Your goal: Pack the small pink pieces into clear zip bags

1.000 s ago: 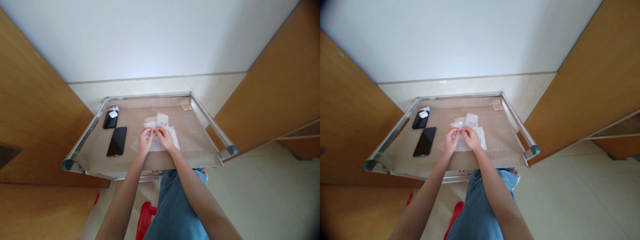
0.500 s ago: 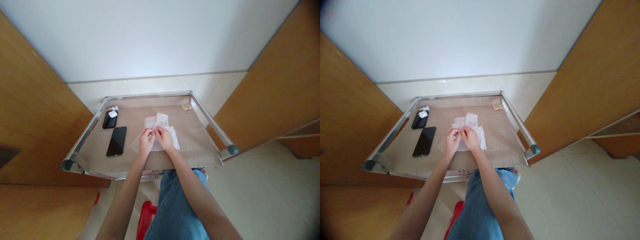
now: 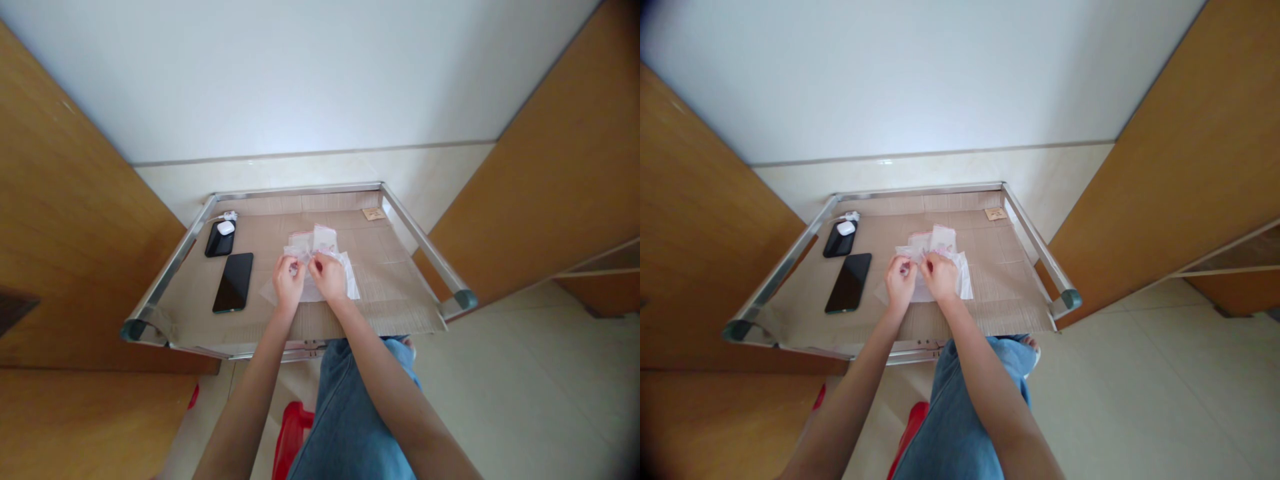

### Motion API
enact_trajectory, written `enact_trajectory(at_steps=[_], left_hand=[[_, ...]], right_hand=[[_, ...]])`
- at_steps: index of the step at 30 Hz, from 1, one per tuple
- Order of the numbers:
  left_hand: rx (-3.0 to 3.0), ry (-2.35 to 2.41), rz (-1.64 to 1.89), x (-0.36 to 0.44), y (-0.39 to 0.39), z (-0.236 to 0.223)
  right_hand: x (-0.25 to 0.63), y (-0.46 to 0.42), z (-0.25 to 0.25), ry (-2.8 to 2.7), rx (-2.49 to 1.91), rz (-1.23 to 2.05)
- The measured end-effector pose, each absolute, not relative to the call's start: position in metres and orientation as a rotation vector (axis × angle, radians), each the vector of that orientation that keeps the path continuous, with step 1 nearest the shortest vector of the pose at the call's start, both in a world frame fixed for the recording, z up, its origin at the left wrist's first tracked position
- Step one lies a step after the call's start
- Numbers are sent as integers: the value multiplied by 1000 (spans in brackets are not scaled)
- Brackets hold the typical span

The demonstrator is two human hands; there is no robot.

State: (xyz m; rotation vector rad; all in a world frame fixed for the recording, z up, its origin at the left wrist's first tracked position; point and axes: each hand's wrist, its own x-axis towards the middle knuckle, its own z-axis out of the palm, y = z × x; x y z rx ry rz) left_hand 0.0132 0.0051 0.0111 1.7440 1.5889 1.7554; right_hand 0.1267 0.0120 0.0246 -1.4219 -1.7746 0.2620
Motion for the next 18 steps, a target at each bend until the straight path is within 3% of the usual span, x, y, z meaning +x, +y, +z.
enact_trajectory(at_steps=[18], left_hand=[[1656,1497,1694,13,7,6]], right_hand=[[137,17,23,-1633,-1307,493]])
